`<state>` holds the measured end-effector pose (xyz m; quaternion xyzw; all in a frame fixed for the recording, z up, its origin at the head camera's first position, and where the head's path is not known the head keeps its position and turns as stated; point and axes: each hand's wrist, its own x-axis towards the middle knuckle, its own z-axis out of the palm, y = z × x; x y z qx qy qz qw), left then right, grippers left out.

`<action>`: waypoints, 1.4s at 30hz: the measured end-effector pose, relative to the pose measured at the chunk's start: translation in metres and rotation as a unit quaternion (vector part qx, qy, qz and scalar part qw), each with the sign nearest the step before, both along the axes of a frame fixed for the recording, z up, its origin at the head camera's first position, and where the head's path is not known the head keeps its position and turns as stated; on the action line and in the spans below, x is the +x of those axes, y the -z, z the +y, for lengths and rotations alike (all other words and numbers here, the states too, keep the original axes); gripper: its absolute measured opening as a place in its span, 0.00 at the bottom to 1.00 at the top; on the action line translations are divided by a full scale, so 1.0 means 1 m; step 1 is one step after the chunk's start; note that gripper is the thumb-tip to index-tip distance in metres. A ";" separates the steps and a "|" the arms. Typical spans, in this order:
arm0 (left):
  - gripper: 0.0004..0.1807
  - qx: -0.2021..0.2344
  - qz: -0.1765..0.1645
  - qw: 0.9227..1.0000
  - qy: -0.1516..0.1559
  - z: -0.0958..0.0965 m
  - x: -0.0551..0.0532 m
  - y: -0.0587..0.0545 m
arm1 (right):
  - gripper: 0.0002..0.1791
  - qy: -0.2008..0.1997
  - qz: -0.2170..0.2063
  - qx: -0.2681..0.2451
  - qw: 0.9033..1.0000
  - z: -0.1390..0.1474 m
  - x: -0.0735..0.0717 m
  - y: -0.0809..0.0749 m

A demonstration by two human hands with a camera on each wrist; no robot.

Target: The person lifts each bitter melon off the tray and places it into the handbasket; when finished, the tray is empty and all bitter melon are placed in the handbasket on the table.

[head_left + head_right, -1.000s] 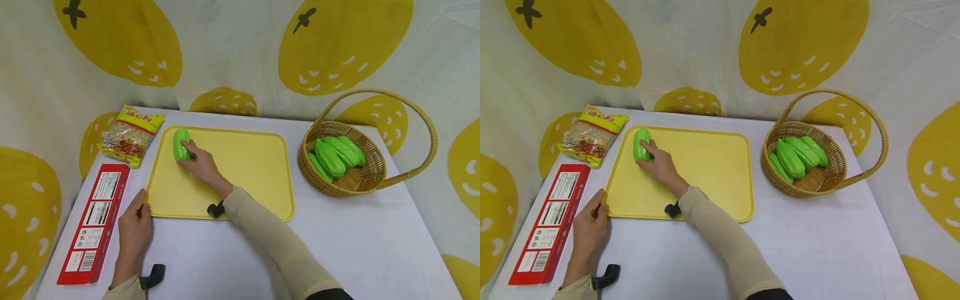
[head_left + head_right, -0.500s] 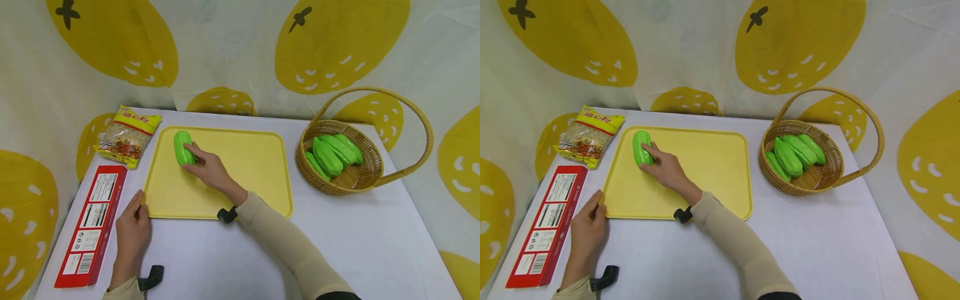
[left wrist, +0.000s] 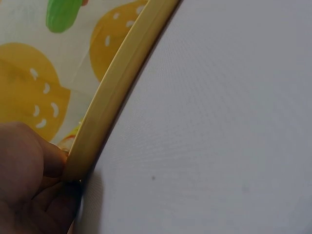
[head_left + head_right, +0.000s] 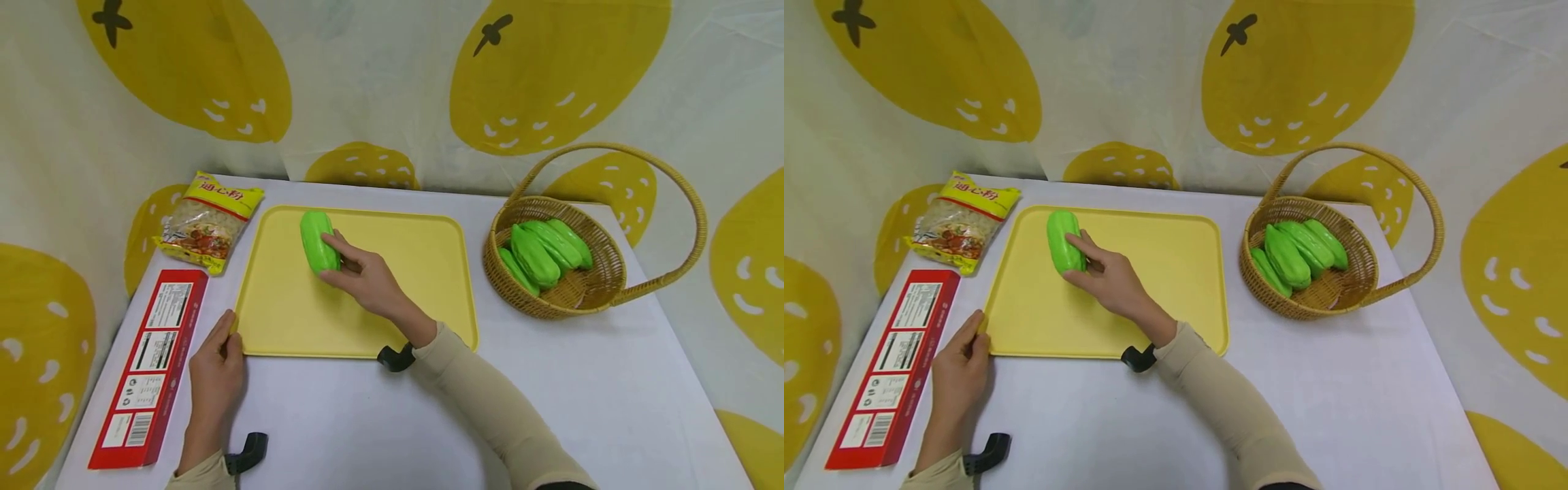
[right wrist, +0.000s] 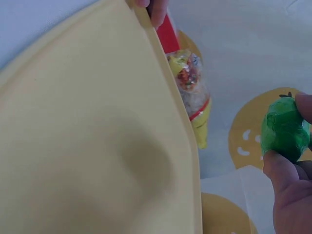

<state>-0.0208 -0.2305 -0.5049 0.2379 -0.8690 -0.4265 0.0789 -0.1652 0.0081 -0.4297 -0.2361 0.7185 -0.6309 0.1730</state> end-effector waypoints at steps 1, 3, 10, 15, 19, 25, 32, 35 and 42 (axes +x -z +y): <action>0.26 0.000 0.000 1.000 0.000 0.000 0.000 0.000 | 0.35 0.002 0.001 -0.001 1.000 0.004 0.001 -0.002; 0.26 -0.002 0.002 1.000 -0.002 0.000 0.000 0.000 | 0.35 0.004 0.003 -0.003 1.000 0.012 0.002 -0.005; 0.26 -0.003 0.008 1.000 0.000 -0.001 -0.001 0.001 | 0.34 0.009 0.019 -0.004 1.000 0.040 0.006 -0.014; 0.26 0.001 -0.002 1.000 -0.001 0.000 -0.001 0.001 | 0.34 0.012 0.040 -0.011 0.999 0.066 0.004 -0.019; 0.26 0.001 -0.003 1.000 -0.002 0.000 -0.001 0.000 | 0.35 0.016 0.052 -0.009 0.999 0.091 0.000 -0.024; 0.26 0.002 -0.006 1.000 -0.005 0.001 -0.001 -0.002 | 0.36 0.027 0.049 0.006 0.998 0.130 -0.003 -0.028; 0.27 0.004 -0.021 1.000 -0.009 0.001 -0.001 -0.001 | 0.36 0.048 0.066 0.013 0.997 0.177 -0.003 -0.032; 0.27 0.004 -0.027 1.000 -0.012 0.001 -0.002 -0.001 | 0.35 0.059 0.074 0.017 0.995 0.196 -0.004 -0.033; 0.27 0.001 -0.021 1.000 -0.008 0.002 -0.001 -0.001 | 0.34 0.092 0.089 0.026 0.991 0.234 -0.002 -0.032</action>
